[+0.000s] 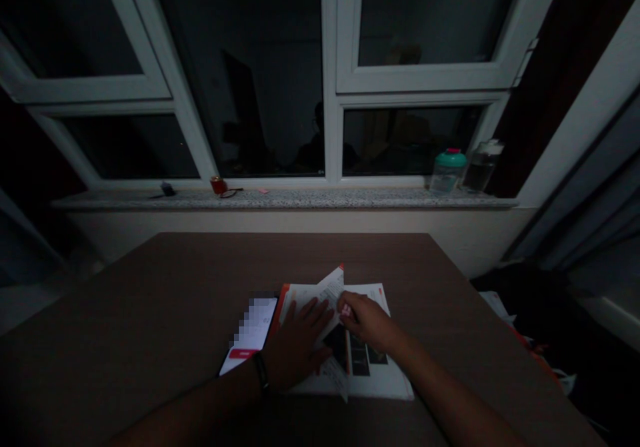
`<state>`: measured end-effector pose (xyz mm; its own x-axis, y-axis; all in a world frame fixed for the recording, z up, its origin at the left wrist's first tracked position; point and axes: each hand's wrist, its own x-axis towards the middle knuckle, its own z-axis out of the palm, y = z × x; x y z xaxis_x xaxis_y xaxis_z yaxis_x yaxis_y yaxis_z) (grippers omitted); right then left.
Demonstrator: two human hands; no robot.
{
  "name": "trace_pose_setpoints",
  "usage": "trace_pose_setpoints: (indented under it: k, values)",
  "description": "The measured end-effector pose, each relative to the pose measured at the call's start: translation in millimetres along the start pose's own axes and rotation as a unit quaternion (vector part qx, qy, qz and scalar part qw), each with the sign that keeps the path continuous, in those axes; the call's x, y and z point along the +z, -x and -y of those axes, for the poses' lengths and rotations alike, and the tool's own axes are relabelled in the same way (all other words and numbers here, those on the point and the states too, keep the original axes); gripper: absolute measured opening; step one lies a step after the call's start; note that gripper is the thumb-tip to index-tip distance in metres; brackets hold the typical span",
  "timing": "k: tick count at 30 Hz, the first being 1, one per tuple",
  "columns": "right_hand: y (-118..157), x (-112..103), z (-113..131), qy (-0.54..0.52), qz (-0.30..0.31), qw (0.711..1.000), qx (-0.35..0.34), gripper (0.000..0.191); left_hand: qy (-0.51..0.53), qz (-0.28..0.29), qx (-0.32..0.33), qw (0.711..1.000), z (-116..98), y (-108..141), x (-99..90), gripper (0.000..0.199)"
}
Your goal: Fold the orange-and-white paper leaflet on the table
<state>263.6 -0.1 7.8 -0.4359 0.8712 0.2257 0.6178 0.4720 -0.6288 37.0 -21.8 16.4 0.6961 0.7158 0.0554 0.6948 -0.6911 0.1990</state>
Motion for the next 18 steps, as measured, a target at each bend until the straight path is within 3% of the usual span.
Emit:
trace_pose_setpoints:
  k: [4, 11, 18]
  values:
    - [-3, 1, -7, 0.0, -0.015, 1.0, -0.003, 0.011, -0.012, -0.004, 0.01, 1.0, 0, 1, -1.2, 0.065]
    - [7, 2, 10, -0.003, 0.05, 0.997, -0.056, 0.014, -0.027, -0.017, 0.019, 0.999, 2, -2, -0.8, 0.06]
    - [7, 2, 14, 0.004, 0.046, 0.998, -0.037, 0.011, -0.013, -0.025, 0.024, 0.999, 6, -7, 1.7, 0.049]
